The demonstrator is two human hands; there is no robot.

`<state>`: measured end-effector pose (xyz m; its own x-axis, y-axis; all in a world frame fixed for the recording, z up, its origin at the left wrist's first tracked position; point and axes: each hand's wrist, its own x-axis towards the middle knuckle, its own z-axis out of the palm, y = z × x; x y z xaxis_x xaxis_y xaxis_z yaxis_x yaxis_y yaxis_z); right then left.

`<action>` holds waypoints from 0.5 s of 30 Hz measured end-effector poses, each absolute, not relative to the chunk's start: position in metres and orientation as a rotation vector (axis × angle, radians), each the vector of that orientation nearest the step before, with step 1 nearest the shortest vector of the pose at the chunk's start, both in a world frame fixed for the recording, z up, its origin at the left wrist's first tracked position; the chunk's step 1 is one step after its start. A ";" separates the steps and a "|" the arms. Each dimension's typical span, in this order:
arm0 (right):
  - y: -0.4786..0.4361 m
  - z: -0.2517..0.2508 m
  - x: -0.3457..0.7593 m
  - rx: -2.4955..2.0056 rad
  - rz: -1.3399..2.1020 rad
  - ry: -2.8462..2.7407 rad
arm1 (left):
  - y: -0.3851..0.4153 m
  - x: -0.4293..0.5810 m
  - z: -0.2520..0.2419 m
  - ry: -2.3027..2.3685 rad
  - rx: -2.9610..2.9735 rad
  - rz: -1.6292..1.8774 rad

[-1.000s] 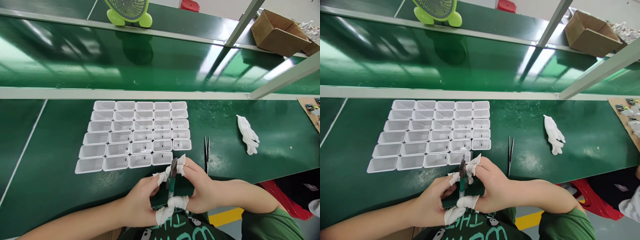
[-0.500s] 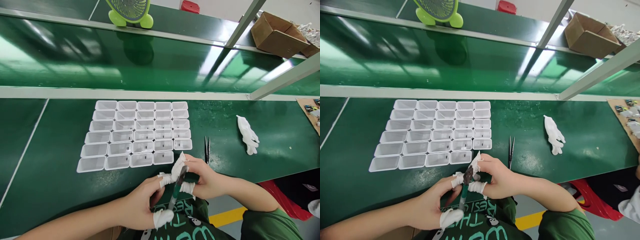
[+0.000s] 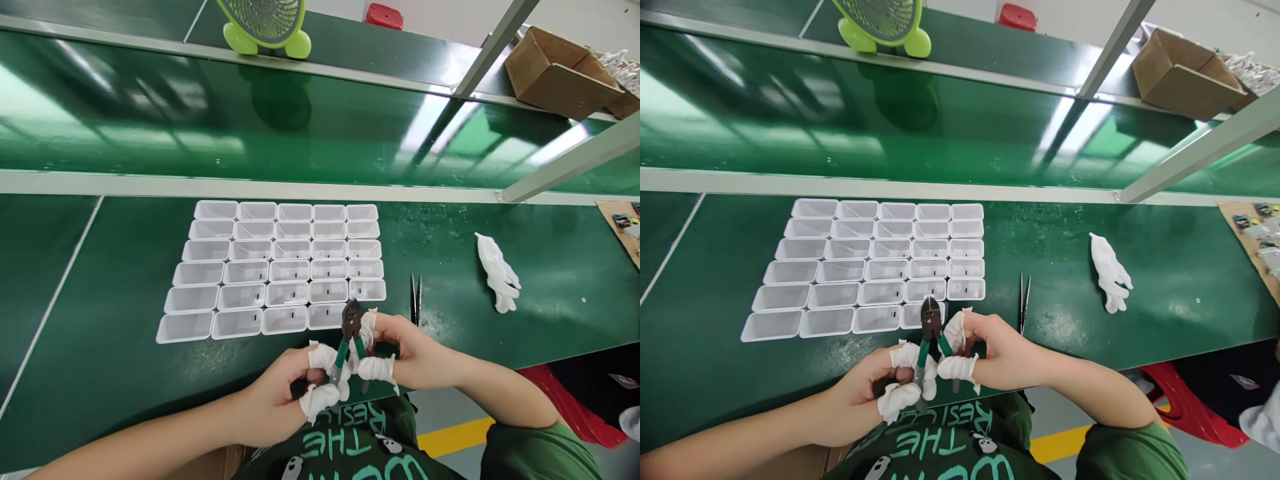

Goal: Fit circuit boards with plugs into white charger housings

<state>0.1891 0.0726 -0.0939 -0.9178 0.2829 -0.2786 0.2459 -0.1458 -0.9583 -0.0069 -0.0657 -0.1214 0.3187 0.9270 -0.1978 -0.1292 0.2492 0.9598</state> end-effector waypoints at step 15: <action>0.079 -0.086 0.186 -0.541 2.625 -2.036 | -0.067 -0.009 -0.132 0.830 0.666 0.816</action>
